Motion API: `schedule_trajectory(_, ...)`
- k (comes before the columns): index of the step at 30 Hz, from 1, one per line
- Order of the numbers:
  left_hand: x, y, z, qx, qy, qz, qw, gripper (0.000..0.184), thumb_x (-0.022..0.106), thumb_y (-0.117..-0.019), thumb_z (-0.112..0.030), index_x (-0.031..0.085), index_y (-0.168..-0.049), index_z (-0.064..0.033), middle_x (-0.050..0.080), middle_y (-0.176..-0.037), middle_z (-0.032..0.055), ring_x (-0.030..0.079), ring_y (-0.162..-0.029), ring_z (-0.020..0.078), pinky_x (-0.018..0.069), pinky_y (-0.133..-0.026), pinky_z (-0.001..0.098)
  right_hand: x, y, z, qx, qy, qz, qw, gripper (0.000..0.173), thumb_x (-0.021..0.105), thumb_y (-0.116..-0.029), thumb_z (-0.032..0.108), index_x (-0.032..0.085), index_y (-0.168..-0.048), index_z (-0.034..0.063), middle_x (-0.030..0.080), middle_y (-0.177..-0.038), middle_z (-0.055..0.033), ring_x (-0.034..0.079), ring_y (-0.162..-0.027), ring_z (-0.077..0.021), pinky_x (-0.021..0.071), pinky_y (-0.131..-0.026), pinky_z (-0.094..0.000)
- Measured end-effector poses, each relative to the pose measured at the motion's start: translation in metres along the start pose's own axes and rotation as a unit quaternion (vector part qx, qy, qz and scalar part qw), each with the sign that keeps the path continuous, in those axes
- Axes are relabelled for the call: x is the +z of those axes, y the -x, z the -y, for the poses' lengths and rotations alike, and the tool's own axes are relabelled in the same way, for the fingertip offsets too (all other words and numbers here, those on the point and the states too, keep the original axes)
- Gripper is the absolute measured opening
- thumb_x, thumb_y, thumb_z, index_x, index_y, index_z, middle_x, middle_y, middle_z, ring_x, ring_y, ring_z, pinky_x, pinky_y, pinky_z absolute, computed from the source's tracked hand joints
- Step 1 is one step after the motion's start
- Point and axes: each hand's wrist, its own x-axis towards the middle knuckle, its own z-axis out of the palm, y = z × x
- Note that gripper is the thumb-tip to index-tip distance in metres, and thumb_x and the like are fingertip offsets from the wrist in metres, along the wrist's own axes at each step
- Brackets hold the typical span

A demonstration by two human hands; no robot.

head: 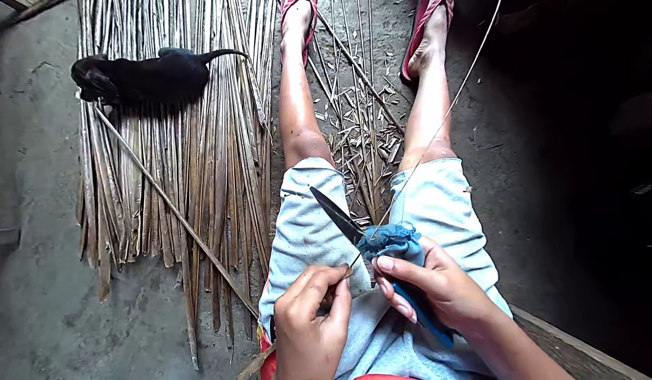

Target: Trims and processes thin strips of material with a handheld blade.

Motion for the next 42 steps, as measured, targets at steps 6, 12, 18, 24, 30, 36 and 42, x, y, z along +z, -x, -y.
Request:
schedule_trajectory(6,-0.004,0.005,-0.003,0.0,-0.006,0.007,1.0,0.01,0.068,-0.0834,-0.001,0.075,-0.087,0.0062,0.072,-0.083,0.0081,0.066,-0.075,-0.0047,0.0531,-0.071,0.0078,-0.022,-0.005,0.038,-0.082,0.052,-0.079,0.992,0.018,0.048,-0.0988,0.003,0.062,-0.11,0.0064,0.066,-0.066,0.0042,0.059,-0.047,0.0004,0.05,-0.045,-0.0121)
schedule_trajectory(12,-0.006,0.004,-0.007,-0.003,-0.003,0.018,1.0,0.01,0.068,-0.0845,-0.002,0.075,-0.087,0.0052,0.072,-0.081,0.0065,0.065,-0.072,-0.0048,0.0527,-0.068,0.0077,-0.03,-0.009,0.048,-0.097,0.075,-0.092,0.988,0.019,0.048,-0.1,0.006,0.064,-0.11,0.008,0.066,-0.065,0.004,0.058,-0.046,0.0007,0.0495,-0.044,-0.0117)
schedule_trajectory(18,-0.029,0.016,0.009,-0.039,-0.064,0.005,0.997,0.012,0.067,-0.087,-0.006,0.076,-0.089,0.0026,0.071,-0.08,0.0037,0.062,-0.065,-0.0056,0.0513,-0.063,0.0082,-0.087,-0.008,0.115,-0.229,0.184,-0.242,0.925,0.029,0.037,-0.11,0.017,0.061,-0.125,0.0148,0.062,-0.075,0.0109,0.055,-0.052,0.0038,0.0483,-0.048,-0.0106)
schedule_trajectory(24,-0.027,0.009,0.012,-0.061,-0.043,-0.034,0.997,0.016,0.063,-0.0908,-0.006,0.075,-0.094,0.0043,0.073,-0.085,0.0039,0.064,-0.07,-0.0062,0.0529,-0.065,0.0082,-0.084,0.009,0.091,-0.237,0.124,-0.168,0.949,0.026,0.041,-0.1098,0.026,0.059,-0.128,0.0237,0.064,-0.078,0.0147,0.055,-0.053,0.006,0.0478,-0.048,-0.0086)
schedule_trajectory(30,-0.015,-0.018,-0.003,-0.037,0.019,0.113,0.993,0.029,0.049,-0.1029,-0.009,0.074,-0.114,0.0017,0.075,-0.093,0.0032,0.066,-0.073,-0.0019,0.055,-0.065,0.014,0.005,0.009,-0.001,-0.018,-0.068,0.0,0.998,0.026,0.054,-0.1019,0.014,0.058,-0.126,0.0057,0.068,-0.074,0.0076,0.059,-0.052,0.0026,0.05,-0.047,-0.0121)
schedule_trajectory(36,-0.012,-0.031,-0.005,-0.031,0.002,0.131,0.991,0.031,0.045,-0.1052,-0.012,0.068,-0.117,0.0041,0.071,-0.079,-0.0031,0.052,-0.055,-0.0055,0.0434,-0.051,0.0124,0.002,0.005,-0.009,-0.107,-0.17,-0.085,0.976,0.025,0.043,-0.1032,0.01,0.058,-0.122,0.0025,0.064,-0.068,0.0026,0.058,-0.048,-0.0015,0.0502,-0.046,-0.0148)
schedule_trajectory(42,-0.01,-0.03,-0.01,0.005,-0.058,0.179,0.982,0.022,0.045,-0.0977,-0.006,0.063,-0.108,0.0012,0.067,-0.078,0.0033,0.062,-0.063,0.0058,0.0522,-0.059,0.0215,0.003,0.018,-0.008,-0.061,-0.038,0.047,0.996,0.017,0.061,-0.0995,0.011,0.061,-0.116,0.013,0.073,-0.078,0.0035,0.067,-0.057,-0.0015,0.0556,-0.051,-0.0151)
